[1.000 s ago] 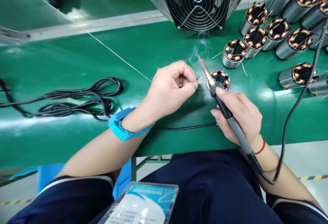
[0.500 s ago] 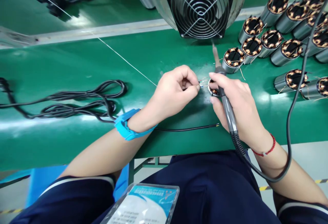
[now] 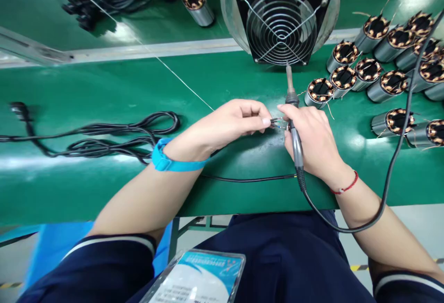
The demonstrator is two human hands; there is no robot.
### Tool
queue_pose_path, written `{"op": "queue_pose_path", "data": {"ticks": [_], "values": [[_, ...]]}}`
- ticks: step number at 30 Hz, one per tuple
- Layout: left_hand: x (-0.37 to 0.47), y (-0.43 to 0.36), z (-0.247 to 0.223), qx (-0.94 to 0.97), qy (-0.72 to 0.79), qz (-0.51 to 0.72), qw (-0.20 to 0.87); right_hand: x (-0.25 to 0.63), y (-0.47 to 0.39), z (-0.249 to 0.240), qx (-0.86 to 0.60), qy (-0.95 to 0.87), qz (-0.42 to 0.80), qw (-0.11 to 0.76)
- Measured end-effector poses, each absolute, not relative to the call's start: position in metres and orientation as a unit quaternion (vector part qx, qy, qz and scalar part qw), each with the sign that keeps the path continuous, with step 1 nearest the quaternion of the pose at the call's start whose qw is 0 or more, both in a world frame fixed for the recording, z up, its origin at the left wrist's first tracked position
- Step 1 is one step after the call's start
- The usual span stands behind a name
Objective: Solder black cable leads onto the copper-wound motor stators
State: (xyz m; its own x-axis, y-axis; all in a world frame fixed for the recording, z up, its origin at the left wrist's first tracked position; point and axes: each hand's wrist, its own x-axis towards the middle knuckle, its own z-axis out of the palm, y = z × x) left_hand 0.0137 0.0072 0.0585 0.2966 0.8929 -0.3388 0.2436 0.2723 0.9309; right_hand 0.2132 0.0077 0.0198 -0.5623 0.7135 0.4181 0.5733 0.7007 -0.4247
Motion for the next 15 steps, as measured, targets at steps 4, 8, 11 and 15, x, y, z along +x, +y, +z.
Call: {"op": "queue_pose_path", "data": {"ticks": [4,8,11,15], "values": [[0.018,0.007,0.053,0.458,0.535,0.320,0.634,0.216,0.005,0.019,-0.346,-0.870,0.158,0.315],[0.024,0.004,0.043,0.431,0.524,0.340,0.651,0.220,0.005,0.024,-0.340,-0.859,0.169,0.344],[0.026,0.003,0.041,0.439,0.519,0.336,0.653,0.222,0.006,0.026,-0.349,-0.852,0.172,0.351],[0.020,0.005,0.046,0.473,0.509,0.295,0.656,0.221,0.006,0.024,-0.329,-0.861,0.175,0.345]]}}
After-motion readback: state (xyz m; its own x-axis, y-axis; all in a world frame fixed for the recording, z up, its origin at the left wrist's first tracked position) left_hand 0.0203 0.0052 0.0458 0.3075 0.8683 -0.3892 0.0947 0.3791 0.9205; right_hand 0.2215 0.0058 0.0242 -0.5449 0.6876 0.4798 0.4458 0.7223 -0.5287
